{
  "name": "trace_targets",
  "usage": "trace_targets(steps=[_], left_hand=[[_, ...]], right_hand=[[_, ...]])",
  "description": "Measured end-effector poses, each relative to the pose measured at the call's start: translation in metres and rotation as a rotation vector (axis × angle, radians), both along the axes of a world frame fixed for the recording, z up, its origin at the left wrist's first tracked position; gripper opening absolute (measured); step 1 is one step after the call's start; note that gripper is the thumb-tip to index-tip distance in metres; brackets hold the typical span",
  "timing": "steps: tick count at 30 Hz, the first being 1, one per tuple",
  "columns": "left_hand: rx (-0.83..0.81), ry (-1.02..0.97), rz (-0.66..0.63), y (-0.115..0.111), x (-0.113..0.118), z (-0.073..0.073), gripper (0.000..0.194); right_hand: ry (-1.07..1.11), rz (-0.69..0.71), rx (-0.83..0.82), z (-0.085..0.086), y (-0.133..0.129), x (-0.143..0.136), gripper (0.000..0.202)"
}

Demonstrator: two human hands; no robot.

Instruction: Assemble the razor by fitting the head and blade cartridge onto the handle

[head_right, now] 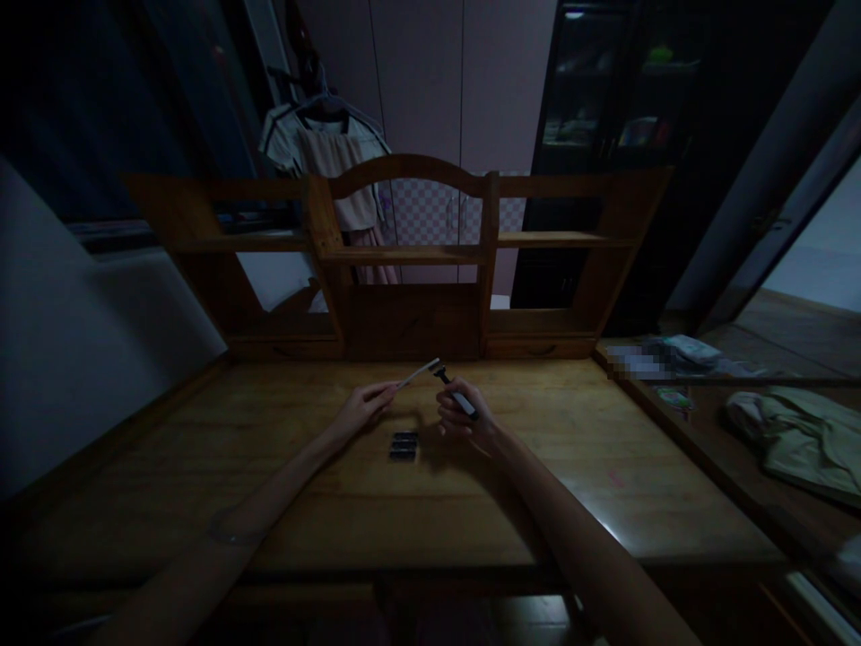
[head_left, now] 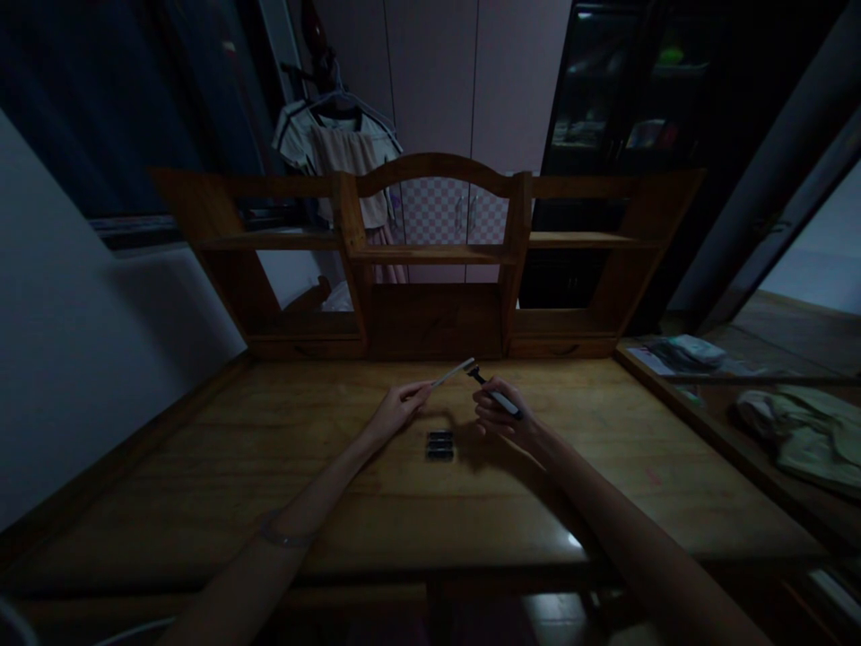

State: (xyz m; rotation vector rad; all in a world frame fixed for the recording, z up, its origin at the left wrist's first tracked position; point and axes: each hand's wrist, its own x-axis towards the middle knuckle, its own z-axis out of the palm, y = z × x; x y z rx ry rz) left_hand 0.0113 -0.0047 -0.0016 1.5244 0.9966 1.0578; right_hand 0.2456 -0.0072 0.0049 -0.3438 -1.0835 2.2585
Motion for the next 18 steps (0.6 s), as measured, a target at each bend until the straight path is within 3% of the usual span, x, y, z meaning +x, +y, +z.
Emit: trace_targets(steps=[8,14,18], left_hand=[[-0.014,-0.012,0.04,-0.0008,0.0001,0.0027,0.057],[0.014,0.024,-0.01,-0.0018,0.0013,0.0004,0.056],[0.077,0.042,0.052,0.0009,-0.0003,-0.0006,0.055]], right_hand=[[-0.045,-0.037,0.012,0.0028,-0.0029,-0.0026,0.032],[-0.039,-0.076,0.014,0.0038,-0.0015,-0.0014,0.031],[-0.039,-0.063,0.009,0.0068,-0.0027,-0.0008,0.031]])
